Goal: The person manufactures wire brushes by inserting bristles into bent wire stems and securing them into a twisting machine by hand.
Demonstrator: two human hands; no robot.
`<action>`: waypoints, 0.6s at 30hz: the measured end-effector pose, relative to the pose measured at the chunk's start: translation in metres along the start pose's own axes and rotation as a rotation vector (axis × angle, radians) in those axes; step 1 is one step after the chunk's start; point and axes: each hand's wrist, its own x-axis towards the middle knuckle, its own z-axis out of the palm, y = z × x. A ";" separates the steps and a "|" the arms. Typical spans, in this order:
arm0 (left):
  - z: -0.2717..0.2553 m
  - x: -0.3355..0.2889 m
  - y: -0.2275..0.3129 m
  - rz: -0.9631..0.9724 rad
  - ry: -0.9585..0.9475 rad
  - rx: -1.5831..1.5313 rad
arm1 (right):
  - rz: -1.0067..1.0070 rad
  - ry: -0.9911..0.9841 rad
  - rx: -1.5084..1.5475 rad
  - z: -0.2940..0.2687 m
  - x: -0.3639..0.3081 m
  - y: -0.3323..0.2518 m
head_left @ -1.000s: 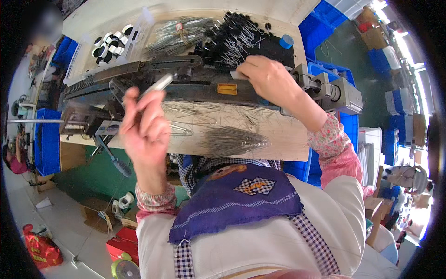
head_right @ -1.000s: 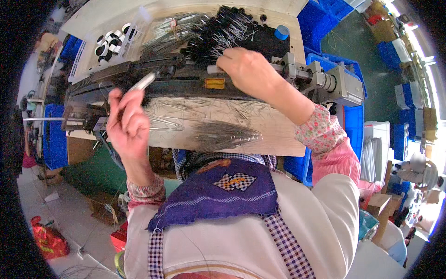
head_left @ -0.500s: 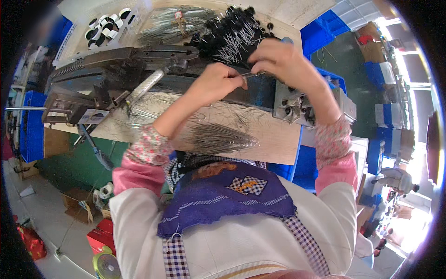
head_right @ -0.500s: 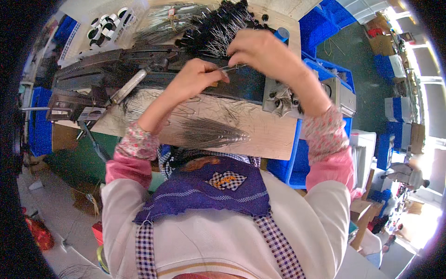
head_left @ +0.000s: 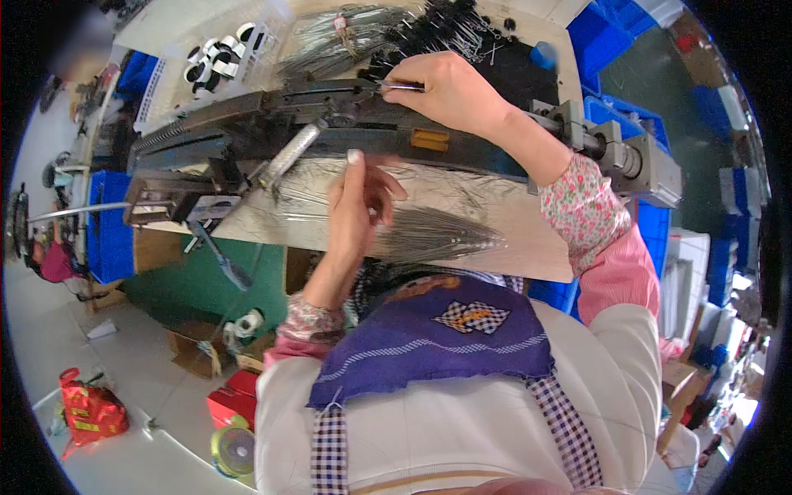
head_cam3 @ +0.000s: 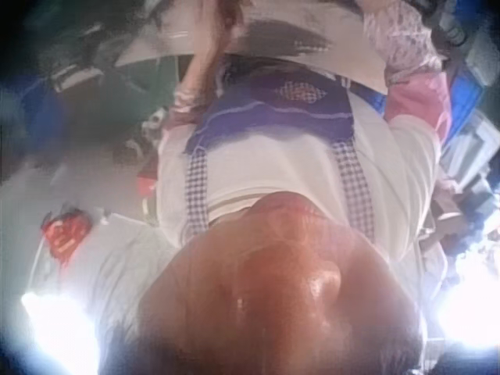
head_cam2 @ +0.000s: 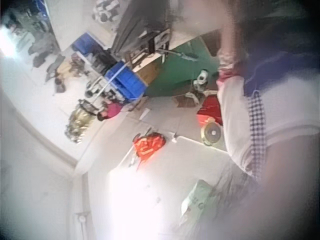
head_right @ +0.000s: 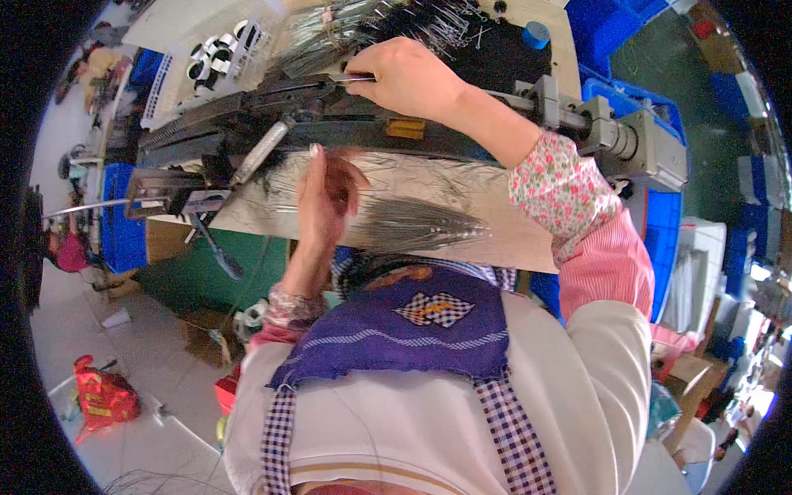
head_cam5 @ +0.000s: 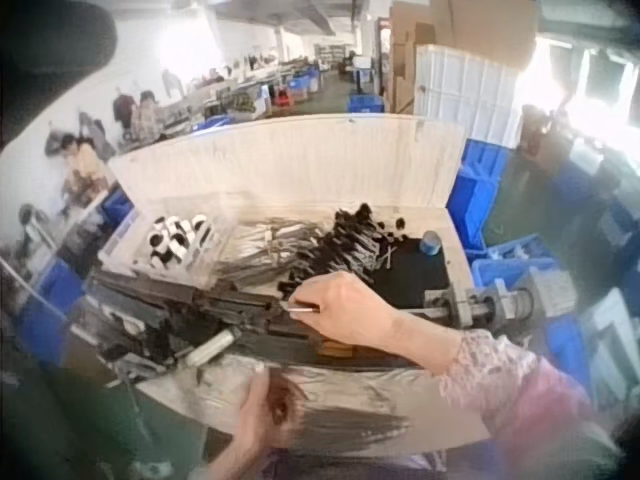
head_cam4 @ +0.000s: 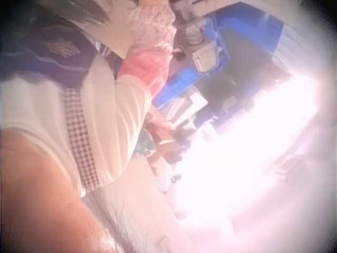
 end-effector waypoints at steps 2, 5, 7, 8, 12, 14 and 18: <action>-0.031 0.010 -0.044 -0.652 -0.395 -1.401 | 0.030 -0.024 0.002 0.003 0.003 -0.004; -0.031 0.046 0.034 -0.667 -0.507 -1.596 | 0.071 -0.075 -0.006 -0.001 0.000 0.000; -0.006 0.035 0.059 -0.710 -0.493 -1.318 | 0.054 -0.095 0.010 0.000 0.001 0.000; 0.015 0.025 0.045 -0.585 -0.385 -0.701 | 0.064 -0.076 0.012 0.000 0.002 -0.002; 0.004 0.018 -0.037 0.064 -0.137 0.295 | 0.082 -0.084 0.010 0.000 0.006 -0.007; -0.002 0.009 -0.015 -0.122 -0.197 0.191 | -0.042 -0.082 -0.082 -0.004 -0.001 -0.015; -0.087 -0.005 -0.051 -0.361 0.072 0.024 | -0.010 -0.061 -0.134 -0.010 -0.046 -0.051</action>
